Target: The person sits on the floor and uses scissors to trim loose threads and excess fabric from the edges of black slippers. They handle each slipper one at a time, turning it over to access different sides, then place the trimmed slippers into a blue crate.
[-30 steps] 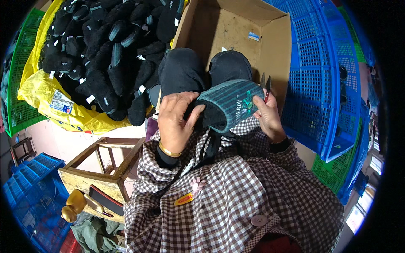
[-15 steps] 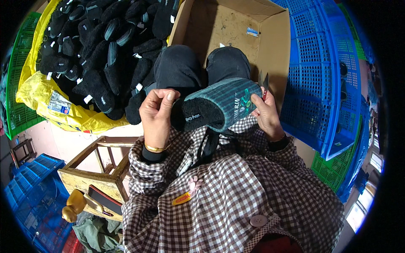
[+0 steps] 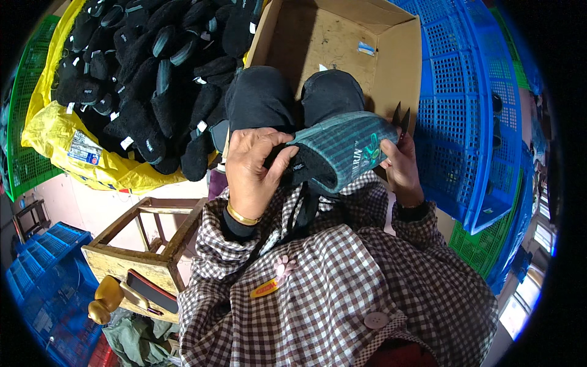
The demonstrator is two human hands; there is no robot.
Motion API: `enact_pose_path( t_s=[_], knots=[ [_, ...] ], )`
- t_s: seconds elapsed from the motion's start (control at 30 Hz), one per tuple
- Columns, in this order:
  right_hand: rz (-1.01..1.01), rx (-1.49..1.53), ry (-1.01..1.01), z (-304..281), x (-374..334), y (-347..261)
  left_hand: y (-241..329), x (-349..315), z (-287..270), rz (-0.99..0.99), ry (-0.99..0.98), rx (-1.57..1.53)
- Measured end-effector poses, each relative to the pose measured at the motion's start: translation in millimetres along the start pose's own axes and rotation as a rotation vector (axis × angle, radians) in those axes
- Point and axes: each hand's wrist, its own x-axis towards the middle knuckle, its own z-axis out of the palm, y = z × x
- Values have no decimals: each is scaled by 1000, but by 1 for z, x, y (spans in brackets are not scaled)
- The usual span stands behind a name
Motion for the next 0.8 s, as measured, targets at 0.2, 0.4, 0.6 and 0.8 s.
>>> enact_pose_path(
  t_s=[0.2,0.4,0.6,0.8],
  knots=[
    [-46,-15,5,7,0,-4,2,-1,2,73,3,72],
    [85,-90,78,6,-4,-5,0,-10,-10,35,-146,-179],
    [174,-130,120,20,-4,-6,-4,-25,-14,-291,-195,-499],
    [189,-115,43,4,-4,3,-7,-34,-13,-554,-224,-761]
  ],
)
